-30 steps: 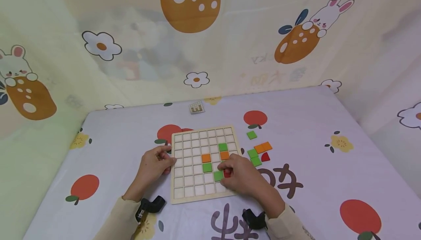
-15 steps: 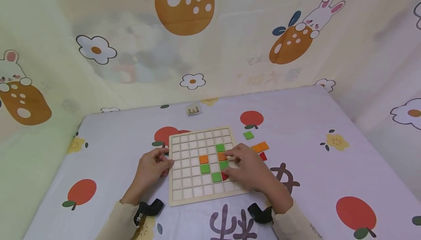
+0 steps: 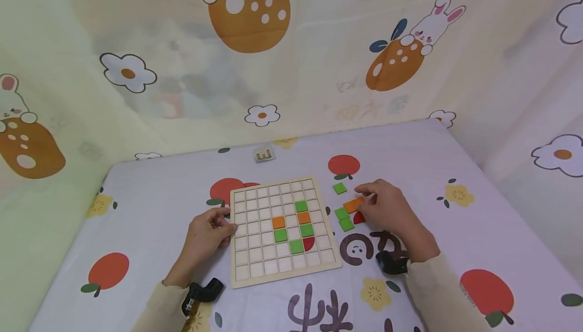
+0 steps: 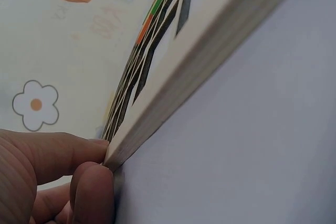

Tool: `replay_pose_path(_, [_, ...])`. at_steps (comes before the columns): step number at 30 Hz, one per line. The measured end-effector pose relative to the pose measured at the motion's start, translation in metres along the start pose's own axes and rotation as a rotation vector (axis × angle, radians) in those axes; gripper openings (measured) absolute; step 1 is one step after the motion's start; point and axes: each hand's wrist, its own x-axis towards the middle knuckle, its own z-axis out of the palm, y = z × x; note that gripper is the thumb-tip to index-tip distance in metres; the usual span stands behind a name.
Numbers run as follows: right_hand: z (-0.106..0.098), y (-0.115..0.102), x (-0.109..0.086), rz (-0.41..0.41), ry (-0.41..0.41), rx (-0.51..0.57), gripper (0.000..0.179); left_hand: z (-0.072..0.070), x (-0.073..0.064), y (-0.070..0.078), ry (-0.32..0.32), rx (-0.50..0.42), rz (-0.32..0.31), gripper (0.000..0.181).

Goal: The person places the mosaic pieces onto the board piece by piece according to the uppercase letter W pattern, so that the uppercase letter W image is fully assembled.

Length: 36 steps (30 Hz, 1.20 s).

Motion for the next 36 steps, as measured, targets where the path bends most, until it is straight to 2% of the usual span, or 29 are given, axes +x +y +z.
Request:
replay_pose_path(5, [-0.002, 0.011, 0.008, 0.058, -0.058, -0.003, 0.037, -0.001, -0.001, -0.001, -0.001, -0.01, 0.002, 0.041])
replay_pose_path(11, [-0.001, 0.015, 0.014, 0.094, -0.133, -0.013, 0.035, 0.0, -0.001, -0.001, -0.006, -0.031, -0.001, 0.041])
replay_pose_path(18, [-0.003, 0.015, 0.015, 0.123, -0.168, -0.045, 0.027, 0.001, 0.0, 0.0, -0.01, -0.028, -0.004, 0.041])
replay_pose_path(25, [-0.003, 0.013, 0.01, 0.146, -0.13, -0.03, 0.02, 0.0, 0.0, 0.0, -0.011, -0.02, 0.008, 0.041])
replay_pose_path(30, [-0.003, 0.013, 0.008, 0.134, -0.092, -0.001, 0.016, 0.0, 0.0, -0.001, -0.008, -0.018, 0.006, 0.041])
replay_pose_path(36, [-0.005, 0.018, 0.006, 0.11, -0.089, 0.01, 0.026, -0.001, 0.001, -0.002, -0.003, -0.021, 0.002, 0.041])
